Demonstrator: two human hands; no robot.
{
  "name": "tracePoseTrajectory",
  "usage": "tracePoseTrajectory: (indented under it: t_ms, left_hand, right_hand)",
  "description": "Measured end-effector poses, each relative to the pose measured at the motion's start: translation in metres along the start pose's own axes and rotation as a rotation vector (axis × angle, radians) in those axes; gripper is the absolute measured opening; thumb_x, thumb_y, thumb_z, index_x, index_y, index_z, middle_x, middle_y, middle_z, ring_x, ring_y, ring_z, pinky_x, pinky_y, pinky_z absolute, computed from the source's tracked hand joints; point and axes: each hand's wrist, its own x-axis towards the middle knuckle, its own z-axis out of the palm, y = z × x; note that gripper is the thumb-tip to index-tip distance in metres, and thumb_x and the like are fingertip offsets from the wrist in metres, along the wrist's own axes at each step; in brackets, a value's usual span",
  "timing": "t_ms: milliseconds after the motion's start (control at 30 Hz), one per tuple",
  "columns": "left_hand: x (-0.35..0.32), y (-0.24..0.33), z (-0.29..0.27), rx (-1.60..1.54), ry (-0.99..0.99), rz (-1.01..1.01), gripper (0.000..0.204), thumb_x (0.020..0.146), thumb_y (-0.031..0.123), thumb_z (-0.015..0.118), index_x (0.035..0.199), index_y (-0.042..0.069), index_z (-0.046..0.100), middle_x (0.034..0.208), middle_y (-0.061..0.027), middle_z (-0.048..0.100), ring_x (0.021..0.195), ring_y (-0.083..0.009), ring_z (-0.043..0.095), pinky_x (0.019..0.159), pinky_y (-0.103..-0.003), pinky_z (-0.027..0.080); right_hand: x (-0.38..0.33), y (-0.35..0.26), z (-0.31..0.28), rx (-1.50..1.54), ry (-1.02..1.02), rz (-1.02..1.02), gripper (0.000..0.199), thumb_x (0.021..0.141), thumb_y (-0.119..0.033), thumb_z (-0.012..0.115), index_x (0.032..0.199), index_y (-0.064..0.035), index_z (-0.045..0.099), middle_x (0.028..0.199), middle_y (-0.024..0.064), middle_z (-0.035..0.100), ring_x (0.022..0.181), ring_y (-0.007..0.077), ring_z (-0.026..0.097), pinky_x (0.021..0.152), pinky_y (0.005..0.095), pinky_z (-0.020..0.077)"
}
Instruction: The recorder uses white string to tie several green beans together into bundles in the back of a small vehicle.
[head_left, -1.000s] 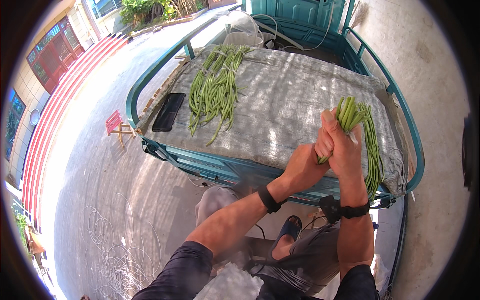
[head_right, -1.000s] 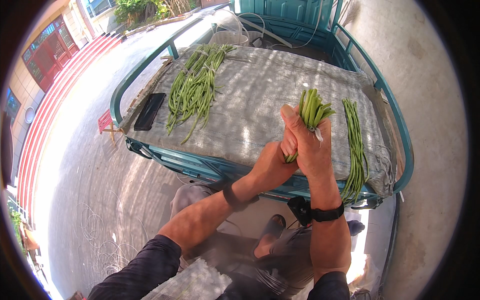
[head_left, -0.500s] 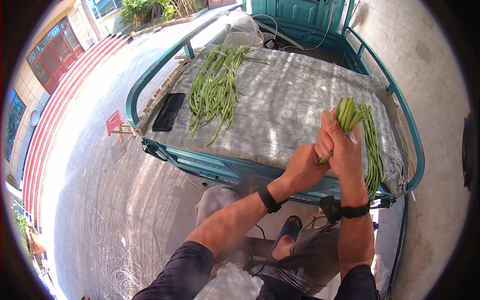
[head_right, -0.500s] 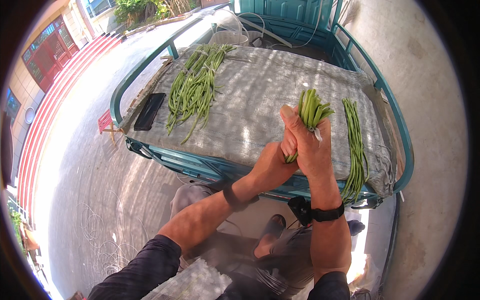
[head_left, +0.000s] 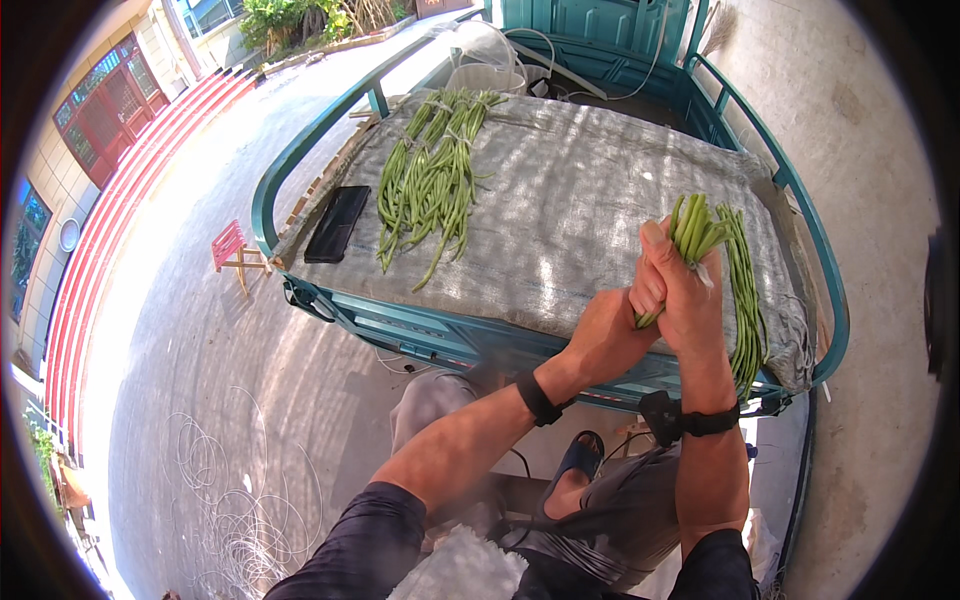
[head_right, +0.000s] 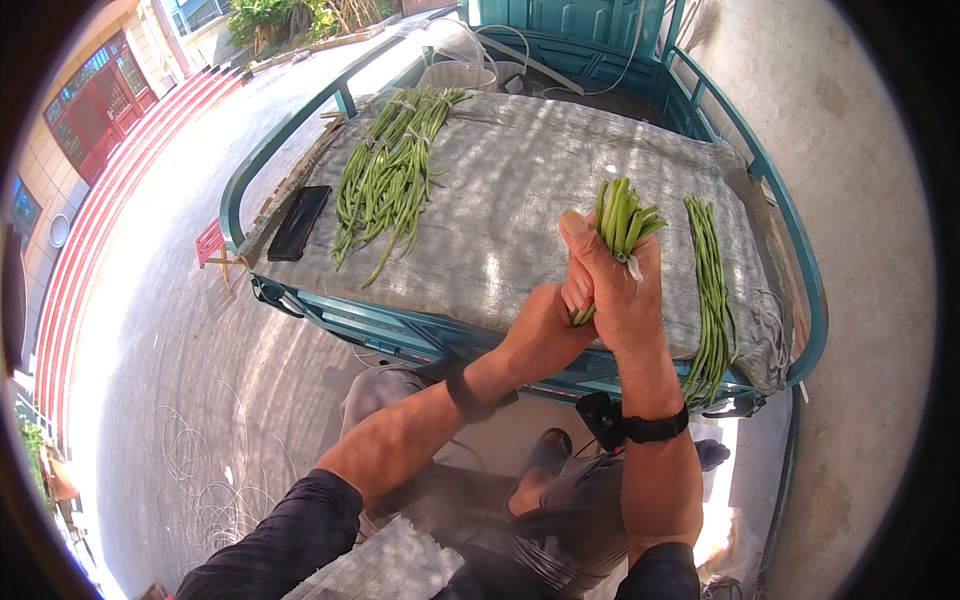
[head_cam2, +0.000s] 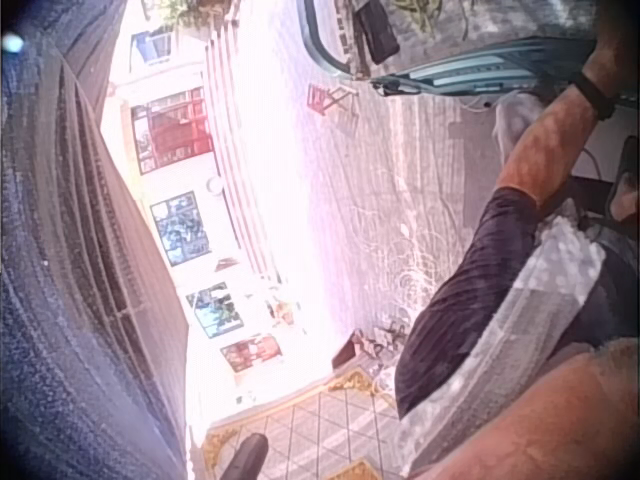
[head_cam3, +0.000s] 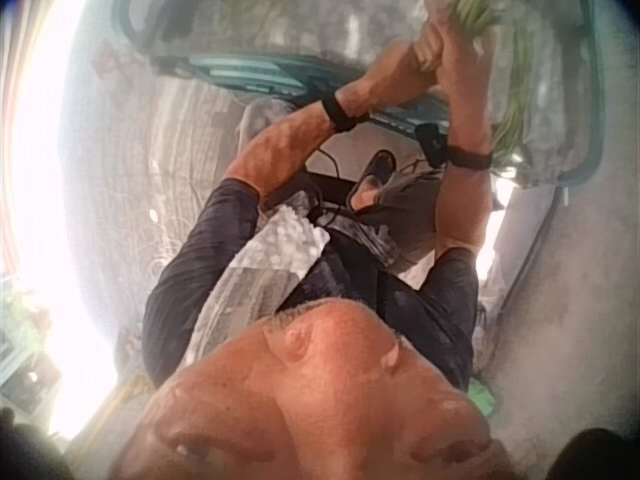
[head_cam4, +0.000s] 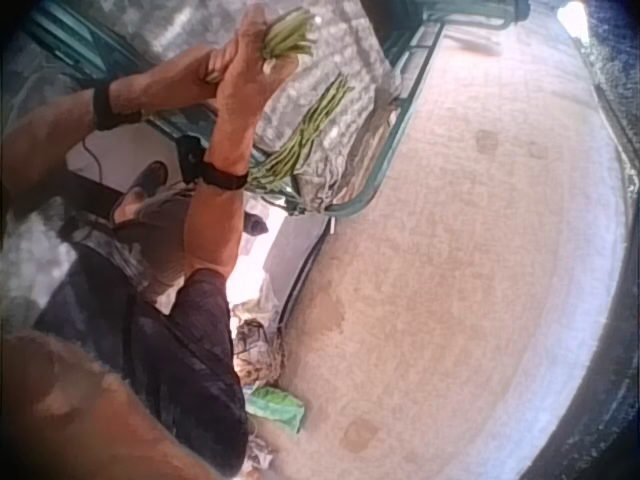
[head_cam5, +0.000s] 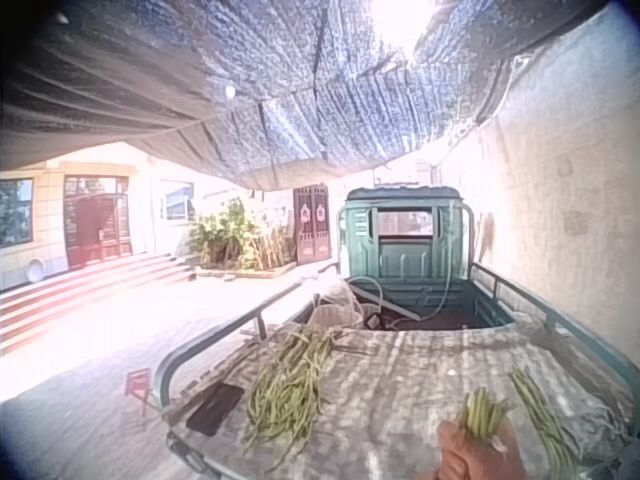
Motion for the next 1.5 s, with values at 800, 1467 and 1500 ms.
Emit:
tracePoseTrajectory:
  t_ms: [800, 1467, 1500]
  left_hand:
    - [-0.0007, -0.0035, 0.0020, -0.051, 0.005, 0.009, 0.021, 0.086, 0.017, 0.074, 0.090, -0.002, 0.066, 0.083, -0.0263, 0.066, 0.087, -0.0499, 0.062, 0.066, -0.047, 0.050]
    - [-0.0007, -0.0026, 0.0001, -0.020, -0.006, 0.027, 0.020, 0.086, 0.017, 0.074, 0.090, -0.001, 0.067, 0.083, -0.0241, 0.068, 0.084, -0.0476, 0.066, 0.066, -0.047, 0.050]
    - [-0.0006, -0.0032, 0.0004, -0.023, -0.006, 0.024, 0.020, 0.086, 0.017, 0.074, 0.090, -0.001, 0.067, 0.083, -0.0243, 0.068, 0.084, -0.0478, 0.065, 0.066, -0.047, 0.050]
  right_hand:
    - [-0.0006, -0.0012, 0.0020, -0.077, 0.006, 0.016, 0.025, 0.102, -0.025, 0.073, 0.091, -0.0127, 0.054, 0.062, -0.0055, 0.044, 0.050, 0.0049, 0.042, 0.047, 0.0249, 0.0349]
    - [-0.0001, -0.0013, 0.0020, -0.089, -0.002, 0.013, 0.025, 0.102, -0.026, 0.073, 0.090, -0.0131, 0.055, 0.061, -0.0056, 0.044, 0.050, 0.0052, 0.042, 0.047, 0.0254, 0.0354]
    - [-0.0001, -0.0013, 0.0019, -0.088, 0.004, 0.017, 0.025, 0.102, -0.027, 0.073, 0.090, -0.0132, 0.055, 0.061, -0.0057, 0.044, 0.050, 0.0052, 0.042, 0.046, 0.0255, 0.0355]
